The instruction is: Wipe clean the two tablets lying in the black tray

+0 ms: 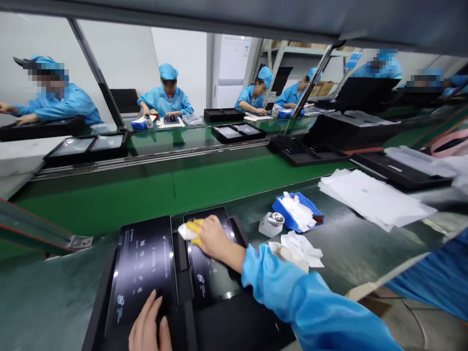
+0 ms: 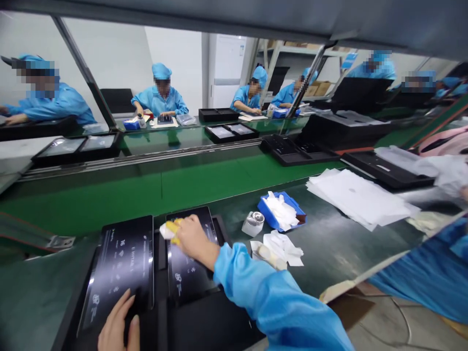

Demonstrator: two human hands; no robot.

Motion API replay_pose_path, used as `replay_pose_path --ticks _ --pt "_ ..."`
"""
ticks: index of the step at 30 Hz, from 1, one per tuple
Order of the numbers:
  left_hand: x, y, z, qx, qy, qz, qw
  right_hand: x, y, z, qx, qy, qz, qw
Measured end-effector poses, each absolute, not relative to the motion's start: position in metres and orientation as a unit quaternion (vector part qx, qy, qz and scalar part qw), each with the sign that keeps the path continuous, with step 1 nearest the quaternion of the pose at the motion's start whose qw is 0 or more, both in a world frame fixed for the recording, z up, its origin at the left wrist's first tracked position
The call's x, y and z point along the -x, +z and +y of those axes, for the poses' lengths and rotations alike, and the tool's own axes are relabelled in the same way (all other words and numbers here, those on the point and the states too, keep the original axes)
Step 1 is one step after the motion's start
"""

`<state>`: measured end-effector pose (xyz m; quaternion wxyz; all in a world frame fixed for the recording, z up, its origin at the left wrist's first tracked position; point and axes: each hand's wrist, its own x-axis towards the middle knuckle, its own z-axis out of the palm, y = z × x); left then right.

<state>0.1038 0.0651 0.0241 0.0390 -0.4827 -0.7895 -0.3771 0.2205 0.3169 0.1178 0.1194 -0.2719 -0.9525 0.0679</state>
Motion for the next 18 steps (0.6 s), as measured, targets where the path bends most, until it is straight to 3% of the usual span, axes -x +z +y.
replay_pose_path --ticks 4,8,10,15,18 --pt "-0.095 0.014 0.062 0.484 -0.396 -0.780 0.012 -0.279 0.081 0.236 0.115 0.092 -0.982 0.123" --pt "-0.080 0.004 0.060 0.566 -0.360 -0.739 0.062 -0.315 0.072 0.204 0.027 0.093 -0.990 0.106" --pt "-0.078 0.007 0.060 0.582 -0.351 -0.730 0.071 -0.308 0.083 0.223 0.053 0.108 -0.989 0.090" --pt "-0.089 0.028 0.063 0.531 -0.388 -0.753 0.024 -0.268 0.110 0.290 0.315 0.107 -0.936 0.112" --pt "-0.091 0.033 0.063 0.528 -0.393 -0.753 0.015 -0.273 0.104 0.274 0.294 0.110 -0.943 0.110"
